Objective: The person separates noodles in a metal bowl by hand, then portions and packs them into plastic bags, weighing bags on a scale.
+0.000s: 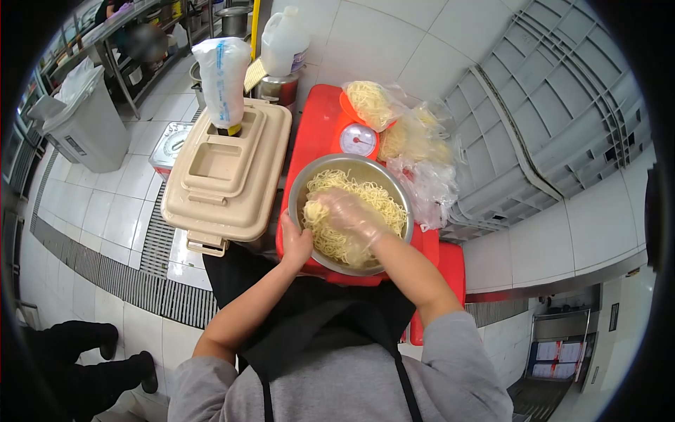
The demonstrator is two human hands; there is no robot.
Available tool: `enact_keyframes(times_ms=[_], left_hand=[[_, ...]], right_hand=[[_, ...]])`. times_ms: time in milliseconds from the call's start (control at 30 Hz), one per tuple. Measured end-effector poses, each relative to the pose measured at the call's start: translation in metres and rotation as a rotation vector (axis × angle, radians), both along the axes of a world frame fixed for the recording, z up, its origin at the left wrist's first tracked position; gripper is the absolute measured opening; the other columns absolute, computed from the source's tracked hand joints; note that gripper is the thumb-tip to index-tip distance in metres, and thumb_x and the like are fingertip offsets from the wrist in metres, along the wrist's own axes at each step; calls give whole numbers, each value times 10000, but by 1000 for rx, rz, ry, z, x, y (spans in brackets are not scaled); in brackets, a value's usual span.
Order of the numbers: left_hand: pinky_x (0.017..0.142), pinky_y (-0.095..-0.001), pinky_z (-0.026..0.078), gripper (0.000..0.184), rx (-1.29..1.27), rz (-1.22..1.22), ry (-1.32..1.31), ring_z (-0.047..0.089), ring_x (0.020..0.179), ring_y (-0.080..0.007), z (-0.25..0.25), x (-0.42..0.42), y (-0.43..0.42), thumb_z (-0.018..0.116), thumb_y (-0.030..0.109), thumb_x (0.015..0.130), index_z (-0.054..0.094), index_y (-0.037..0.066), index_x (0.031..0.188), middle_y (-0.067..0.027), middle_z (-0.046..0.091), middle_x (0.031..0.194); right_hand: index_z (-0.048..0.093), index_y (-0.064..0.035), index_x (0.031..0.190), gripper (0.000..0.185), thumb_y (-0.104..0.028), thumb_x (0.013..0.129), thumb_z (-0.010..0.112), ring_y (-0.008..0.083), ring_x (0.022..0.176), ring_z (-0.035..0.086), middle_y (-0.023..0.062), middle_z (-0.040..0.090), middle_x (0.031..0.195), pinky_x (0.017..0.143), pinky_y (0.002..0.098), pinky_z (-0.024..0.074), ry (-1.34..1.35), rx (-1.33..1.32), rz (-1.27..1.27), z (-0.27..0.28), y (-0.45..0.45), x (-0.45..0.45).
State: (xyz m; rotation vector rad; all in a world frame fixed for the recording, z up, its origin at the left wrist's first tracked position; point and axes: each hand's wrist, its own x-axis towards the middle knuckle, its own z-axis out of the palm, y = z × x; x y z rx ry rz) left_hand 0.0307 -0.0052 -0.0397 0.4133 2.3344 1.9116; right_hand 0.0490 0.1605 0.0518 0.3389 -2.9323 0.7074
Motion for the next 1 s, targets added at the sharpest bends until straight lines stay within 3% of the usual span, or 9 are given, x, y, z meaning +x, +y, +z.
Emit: enact_keyframes(times_ms=[133, 333, 433, 567, 733, 800, 833, 900, 1000], left_hand=[[1017, -386, 363, 615, 95, 1, -39, 474, 1171, -344, 8, -4, 2, 475, -93, 709, 328, -31, 1303, -223, 471, 1226], [1018, -402, 357, 588, 126, 11, -27, 461, 1165, -369, 4, -9, 6, 483, -104, 692, 360, -46, 1264, -233, 466, 1199], [1015, -397, 360, 577, 143, 12, -47, 463, 1163, -368, 5, -8, 6, 482, -105, 693, 370, -46, 1255, -231, 471, 1195], [1013, -351, 372, 639, 52, -2, -24, 485, 1185, -273, -6, -13, 7, 445, -116, 728, 300, -6, 1341, -185, 489, 1241], [1015, -382, 362, 596, 106, -12, -46, 470, 1172, -334, 7, -14, 7, 465, -112, 703, 351, -30, 1282, -216, 473, 1214], [1020, -397, 353, 575, 149, -12, -47, 460, 1170, -363, 1, -16, 6, 473, -111, 690, 378, -42, 1253, -230, 466, 1204], [1021, -397, 352, 576, 155, -13, -57, 460, 1171, -361, -4, -17, 8, 471, -114, 688, 380, -41, 1252, -227, 468, 1202], [1013, -382, 364, 585, 143, -5, -49, 474, 1169, -328, -10, -16, 7, 463, -114, 701, 369, -31, 1272, -210, 480, 1207], [992, -353, 393, 597, 102, 6, -31, 505, 1161, -266, -7, -11, 7, 451, -108, 730, 349, -9, 1310, -180, 502, 1217]], right_hand=[[645, -70, 1061, 384, -184, 703, 722, 315, 955, 618, 161, 660, 1010, 831, 401, 473, -22, -316, -140, 65, 8, 8], [673, -59, 958, 348, -371, 805, 670, 325, 751, 628, 163, 666, 804, 698, 412, 477, -134, 335, -400, 117, 30, 14], [680, -63, 899, 348, -397, 802, 673, 328, 720, 624, 162, 647, 743, 664, 403, 479, -26, 81, -482, 129, 32, 23], [609, -49, 1007, 361, -306, 772, 704, 331, 767, 614, 157, 639, 822, 686, 406, 489, 66, -89, -514, 135, 38, 18], [485, -83, 1181, 477, -145, 744, 666, 309, 1084, 545, 160, 579, 1173, 815, 414, 483, 342, 82, -330, 92, 40, 34], [534, -83, 1189, 484, -132, 727, 670, 213, 1244, 464, 99, 545, 1281, 960, 370, 424, 52, 30, -203, 39, 51, 56], [544, -81, 1196, 469, -131, 747, 669, 187, 1242, 470, 81, 552, 1287, 977, 353, 419, 65, 401, -3, 19, 57, 67], [592, -86, 1183, 432, -255, 792, 667, 263, 1229, 484, 131, 542, 1296, 1023, 387, 393, -146, -64, -19, 31, 42, 104], [609, -80, 1209, 465, -328, 819, 660, 292, 1237, 490, 160, 500, 1352, 1050, 412, 375, -560, -170, 124, 73, 56, 96]])
